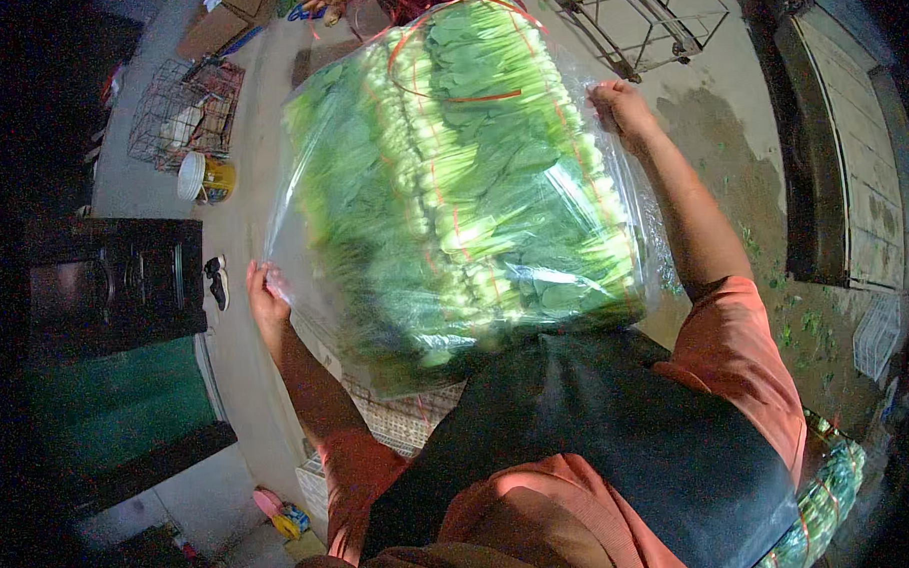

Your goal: The person secures a large pallet of green vegetables wrapped in plastic using red straps. They wrap the straps around the load, pull them tight, and tie knots to fasten them. Another person assists by holding the load and handing over straps.

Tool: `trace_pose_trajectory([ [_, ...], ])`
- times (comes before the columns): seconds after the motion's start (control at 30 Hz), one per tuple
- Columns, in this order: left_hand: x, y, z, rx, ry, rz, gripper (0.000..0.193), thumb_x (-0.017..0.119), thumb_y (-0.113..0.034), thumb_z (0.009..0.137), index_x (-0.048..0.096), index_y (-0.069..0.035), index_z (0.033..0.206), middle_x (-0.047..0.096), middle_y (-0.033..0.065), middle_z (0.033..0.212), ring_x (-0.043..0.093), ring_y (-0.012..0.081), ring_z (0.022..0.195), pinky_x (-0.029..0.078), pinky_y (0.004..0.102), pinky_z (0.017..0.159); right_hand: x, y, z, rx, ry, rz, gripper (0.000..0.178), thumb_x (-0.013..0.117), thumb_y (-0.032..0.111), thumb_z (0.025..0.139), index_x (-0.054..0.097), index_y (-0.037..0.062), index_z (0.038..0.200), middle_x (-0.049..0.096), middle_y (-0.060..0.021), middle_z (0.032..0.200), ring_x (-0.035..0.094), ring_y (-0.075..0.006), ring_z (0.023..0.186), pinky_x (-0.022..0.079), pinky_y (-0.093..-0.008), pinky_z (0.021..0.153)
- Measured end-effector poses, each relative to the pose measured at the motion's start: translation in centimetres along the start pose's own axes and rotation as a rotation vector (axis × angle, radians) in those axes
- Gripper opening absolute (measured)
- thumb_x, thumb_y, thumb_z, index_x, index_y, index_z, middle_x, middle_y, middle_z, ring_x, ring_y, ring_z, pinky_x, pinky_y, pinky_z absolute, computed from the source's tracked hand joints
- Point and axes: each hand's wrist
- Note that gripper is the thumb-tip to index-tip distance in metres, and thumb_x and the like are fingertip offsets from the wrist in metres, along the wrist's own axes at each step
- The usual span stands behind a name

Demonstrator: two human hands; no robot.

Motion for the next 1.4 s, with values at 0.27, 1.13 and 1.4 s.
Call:
trace_pose_trajectory([
  [0.27,-7.3,10.7,3.9,-0.132,0.377,0.244,0.043,0.06,-0.026,0.093,0.046,-0.006,0.128,0.06,0.012,0.111,0.057,0.0225,0.097,0.047,0.0396,0.085,-1.4,-10.2,4.6,0.185,-0.12,-0.068,0.003,0.063,0.012,0.09,0.064,0.0094,0.091,0.059,0.0016,0.071,0.05,-0.0104,0.058,0.039,-0.0251,0.052],
  [1.13,-24.4,5.9,-22.9,-0.229,-0.22,0.015,0.019,0.061,-0.027,0.093,0.056,-0.016,0.108,0.062,-0.0006,0.094,0.059,0.017,0.078,0.051,0.0337,0.064,10.0,9.2,25.2,-0.353,-0.075,-1.004,0.037,0.067,0.032,0.078,0.071,0.0093,0.108,0.071,-0.0159,0.101,0.068,-0.029,0.095,0.051,-0.0384,0.086],
  [1.4,-21.1,6.0,-29.3,-0.125,-0.486,0.042,0.021,0.061,-0.024,0.094,0.055,-0.015,0.111,0.062,0.0027,0.095,0.059,0.0179,0.08,0.051,0.0345,0.063,10.8,13.5,15.1,-0.625,0.179,-1.186,0.026,0.062,0.028,0.085,0.071,0.0053,0.096,0.07,-0.019,0.089,0.067,-0.0348,0.083,0.052,-0.0433,0.077],
])
Point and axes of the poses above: each hand's wrist, its own z-axis towards the middle knuckle, its own x-axis out of the palm, y = z × x
